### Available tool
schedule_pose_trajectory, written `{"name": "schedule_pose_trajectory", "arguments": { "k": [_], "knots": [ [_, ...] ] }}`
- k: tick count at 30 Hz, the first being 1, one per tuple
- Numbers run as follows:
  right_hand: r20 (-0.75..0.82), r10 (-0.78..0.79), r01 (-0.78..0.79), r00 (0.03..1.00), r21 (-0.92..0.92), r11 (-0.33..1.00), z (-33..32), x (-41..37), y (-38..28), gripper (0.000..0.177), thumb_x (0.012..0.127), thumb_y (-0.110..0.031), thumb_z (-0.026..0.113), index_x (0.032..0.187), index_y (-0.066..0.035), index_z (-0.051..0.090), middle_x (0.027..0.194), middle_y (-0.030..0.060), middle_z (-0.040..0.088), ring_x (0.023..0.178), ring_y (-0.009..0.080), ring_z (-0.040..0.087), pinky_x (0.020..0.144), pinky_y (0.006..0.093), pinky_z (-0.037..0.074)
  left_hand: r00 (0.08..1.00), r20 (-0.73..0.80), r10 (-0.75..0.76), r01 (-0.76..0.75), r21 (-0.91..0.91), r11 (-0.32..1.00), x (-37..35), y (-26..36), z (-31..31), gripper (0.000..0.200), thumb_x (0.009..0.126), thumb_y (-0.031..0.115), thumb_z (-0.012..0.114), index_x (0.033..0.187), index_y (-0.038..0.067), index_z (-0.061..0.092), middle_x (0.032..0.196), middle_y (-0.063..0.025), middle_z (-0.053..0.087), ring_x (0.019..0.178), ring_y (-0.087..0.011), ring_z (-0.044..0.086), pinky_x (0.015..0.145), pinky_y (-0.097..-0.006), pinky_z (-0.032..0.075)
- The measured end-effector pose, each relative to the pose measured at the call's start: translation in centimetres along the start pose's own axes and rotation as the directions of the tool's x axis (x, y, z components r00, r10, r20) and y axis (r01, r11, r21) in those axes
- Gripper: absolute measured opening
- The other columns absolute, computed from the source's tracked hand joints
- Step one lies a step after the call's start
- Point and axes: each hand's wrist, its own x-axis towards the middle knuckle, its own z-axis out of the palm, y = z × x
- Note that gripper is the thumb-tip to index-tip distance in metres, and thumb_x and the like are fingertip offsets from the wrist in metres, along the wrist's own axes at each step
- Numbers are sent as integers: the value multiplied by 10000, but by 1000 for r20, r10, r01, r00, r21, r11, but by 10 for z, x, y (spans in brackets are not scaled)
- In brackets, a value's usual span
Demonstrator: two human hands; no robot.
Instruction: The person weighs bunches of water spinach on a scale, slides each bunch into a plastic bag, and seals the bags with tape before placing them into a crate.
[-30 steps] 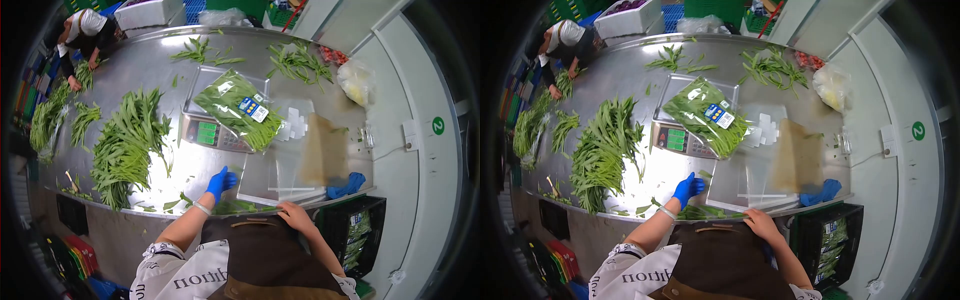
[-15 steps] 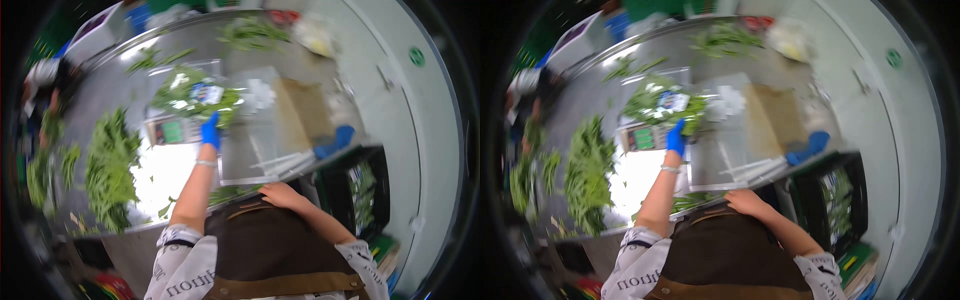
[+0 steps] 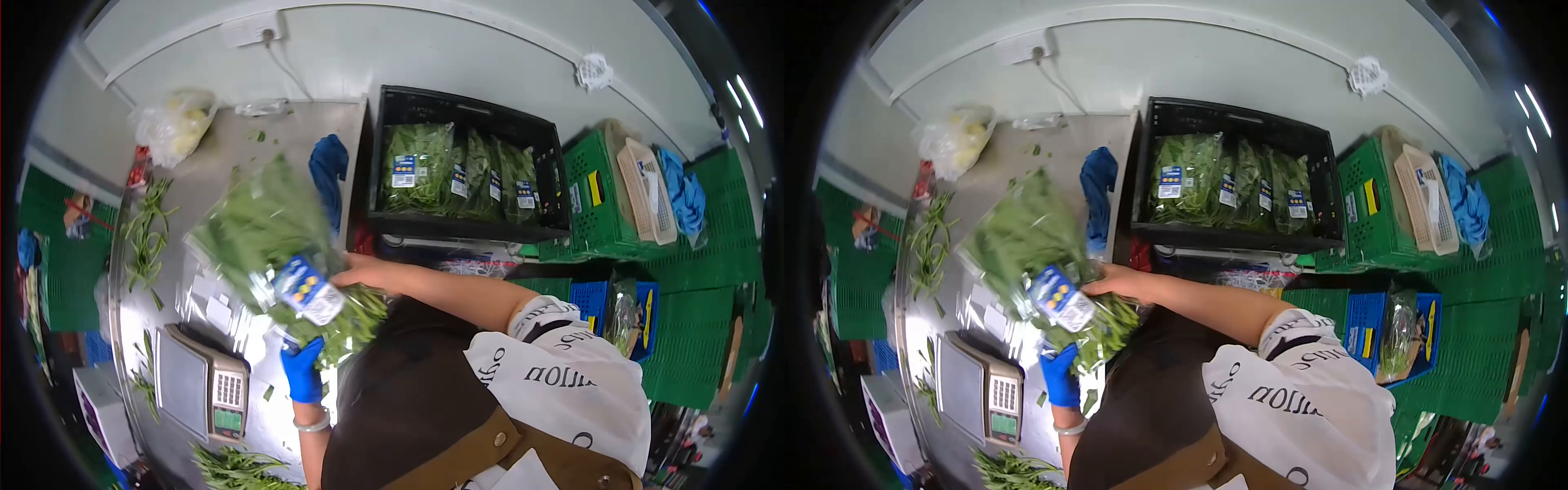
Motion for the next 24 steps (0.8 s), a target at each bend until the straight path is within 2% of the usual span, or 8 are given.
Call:
{"name": "schedule_pose_trajectory", "arguments": {
  "k": [6, 9, 12, 15, 18, 21, 22, 24],
  "knots": [
    [-455, -157, 245, 877, 143, 959, -129, -95, -17, 556, 731, -114, 637, 1260, -17, 493, 1092, 109, 631, 988, 223, 603, 895, 358, 464, 914, 405, -23, -87, 249, 965, 57, 10, 107, 595, 799, -14, 621, 1357, -6, 415, 1278, -89, 511, 1096, -175, 551, 957, -320, 435],
    [-619, -207, 331, 757, 92, 939, -175, -138, -57, 520, 710, -199, 655, 1189, -24, 555, 1057, 112, 652, 962, 240, 626, 880, 361, 487, 903, 427, -50, -10, 137, 991, 71, 20, 137, 464, 879, 59, 563, 1325, -13, 454, 1241, -126, 560, 1088, -194, 561, 947, -315, 444],
    [-475, -167, 377, 864, 391, 839, -237, -150, -61, 434, 739, -179, 657, 1126, 0, 580, 1008, 122, 668, 852, 247, 668, 770, 370, 548, 954, 282, -106, 49, 203, 978, 82, -4, 134, 387, 911, 144, 548, 1264, -11, 517, 1159, -135, 609, 1008, -203, 604, 898, -315, 471],
    [-659, -34, 228, 751, 212, 950, -319, -130, -25, 378, 769, -198, 666, 1071, 20, 598, 933, 134, 679, 799, 244, 679, 687, 373, 552, 965, 192, -181, 143, 195, 970, 84, -28, 122, 365, 913, 129, 525, 1243, -26, 526, 1121, -142, 625, 988, -223, 619, 899, -325, 479],
    [-776, 86, -485, 624, -299, 822, -372, -112, 7, 370, 789, -231, 672, 1017, 52, 605, 839, 137, 678, 794, 230, 677, 672, 358, 537, 977, 114, -178, 152, 206, 967, 82, -60, 97, 346, 907, 106, 494, 1217, -42, 533, 1084, -148, 639, 997, -242, 621, 910, -337, 478],
    [-827, -117, -561, 550, -470, 682, -368, -116, -7, 398, 748, -249, 710, 987, 54, 614, 711, 114, 655, 749, 255, 669, 673, 368, 527, 985, 23, -172, 154, 332, 930, 76, -67, 69, 347, 911, 118, 485, 1215, -42, 530, 1080, -149, 640, 1002, -251, 623, 892, -341, 485],
    [-803, -327, -716, 499, -594, 366, -356, -119, -17, 501, 713, -273, 735, 1093, 17, 587, 883, 148, 654, 937, 296, 635, 818, 386, 497, 984, -22, -175, 175, 248, 953, 69, -66, 65, 348, 912, 123, 483, 1217, -40, 524, 1074, -152, 642, 965, -251, 631, 865, -338, 495],
    [-531, -676, -569, 512, -798, 196, -324, -123, -40, 631, 698, -333, 745, 1205, -27, 527, 1117, 167, 571, 1116, 324, 526, 928, 418, 425, 971, -117, -206, 226, 195, 954, 63, -69, 55, 322, 899, 103, 494, 1179, -44, 549, 1059, -143, 642, 949, -216, 626, 842, -311, 494]
  ]
}}
